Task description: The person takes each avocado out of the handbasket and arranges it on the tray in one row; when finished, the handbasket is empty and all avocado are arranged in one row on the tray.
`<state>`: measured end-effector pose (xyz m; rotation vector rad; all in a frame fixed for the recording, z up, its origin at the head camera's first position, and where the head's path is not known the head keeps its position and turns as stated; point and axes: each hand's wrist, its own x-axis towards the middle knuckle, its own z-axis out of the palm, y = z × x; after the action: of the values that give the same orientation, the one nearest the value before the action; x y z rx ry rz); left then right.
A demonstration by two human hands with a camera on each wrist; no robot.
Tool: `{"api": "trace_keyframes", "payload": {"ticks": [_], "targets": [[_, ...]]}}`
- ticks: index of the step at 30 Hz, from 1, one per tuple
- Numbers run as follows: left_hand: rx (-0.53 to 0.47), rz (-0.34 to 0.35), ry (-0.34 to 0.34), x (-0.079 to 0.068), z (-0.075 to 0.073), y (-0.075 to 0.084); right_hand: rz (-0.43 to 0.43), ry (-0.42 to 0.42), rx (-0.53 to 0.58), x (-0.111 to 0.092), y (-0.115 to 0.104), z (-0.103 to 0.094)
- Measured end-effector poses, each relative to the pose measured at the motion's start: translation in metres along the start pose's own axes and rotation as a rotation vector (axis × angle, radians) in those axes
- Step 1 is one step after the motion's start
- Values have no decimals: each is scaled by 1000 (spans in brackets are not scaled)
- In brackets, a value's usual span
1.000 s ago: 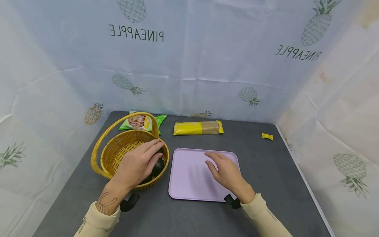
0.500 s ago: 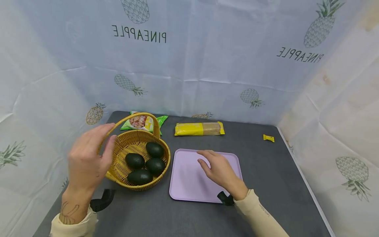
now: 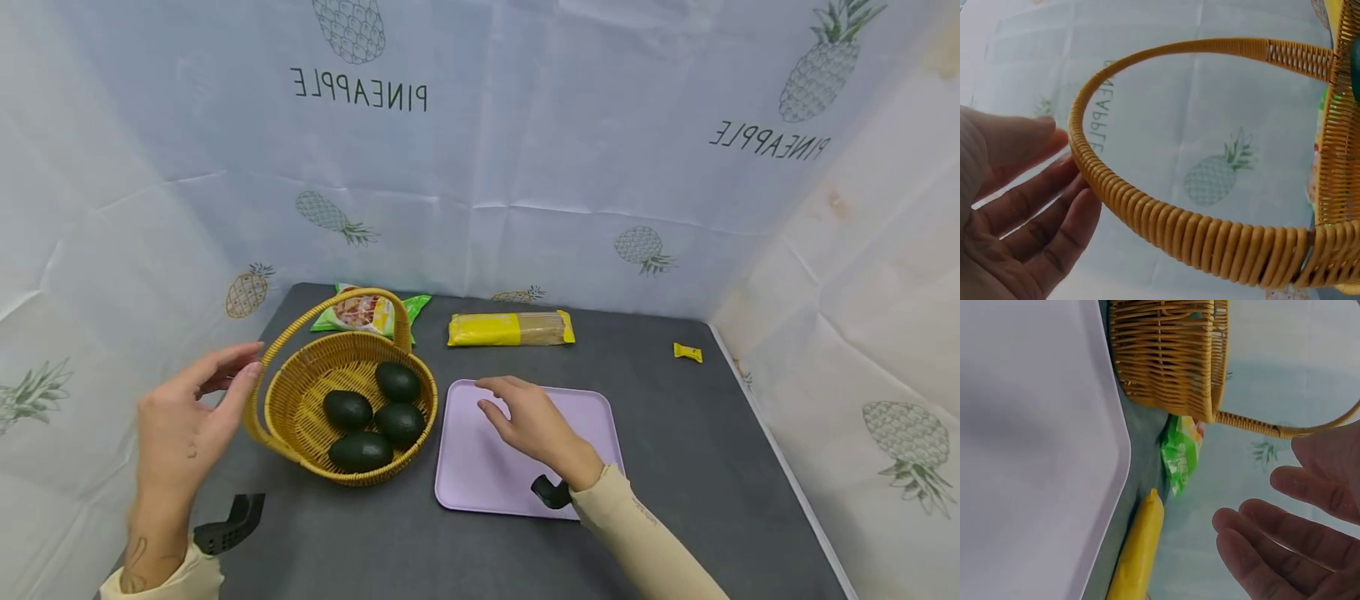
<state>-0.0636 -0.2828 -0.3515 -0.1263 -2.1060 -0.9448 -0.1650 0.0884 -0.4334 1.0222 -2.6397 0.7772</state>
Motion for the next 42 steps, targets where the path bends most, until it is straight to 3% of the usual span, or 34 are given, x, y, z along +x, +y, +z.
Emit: {"api": "trace_keyframes", "payload": {"ticks": [8, 17, 23, 30, 38, 42], "targets": [[4, -55, -89, 2, -1, -4, -14, -84, 88, 29, -10, 19], [8, -37, -148, 5, -2, -6, -57, -125, 143, 63, -25, 40], [-34, -93, -197, 7, -4, -9, -46, -148, 149, 85, -36, 50], [-39, -135, -248, 9, -7, -11, -36, -182, 97, 103, -43, 66], [-100, -197, -297, 10, -7, -16, 0, -183, 59, 109, -45, 87], [-113, -206, -303, 10, -9, -18, -16, -191, -29, 113, -50, 94]]}}
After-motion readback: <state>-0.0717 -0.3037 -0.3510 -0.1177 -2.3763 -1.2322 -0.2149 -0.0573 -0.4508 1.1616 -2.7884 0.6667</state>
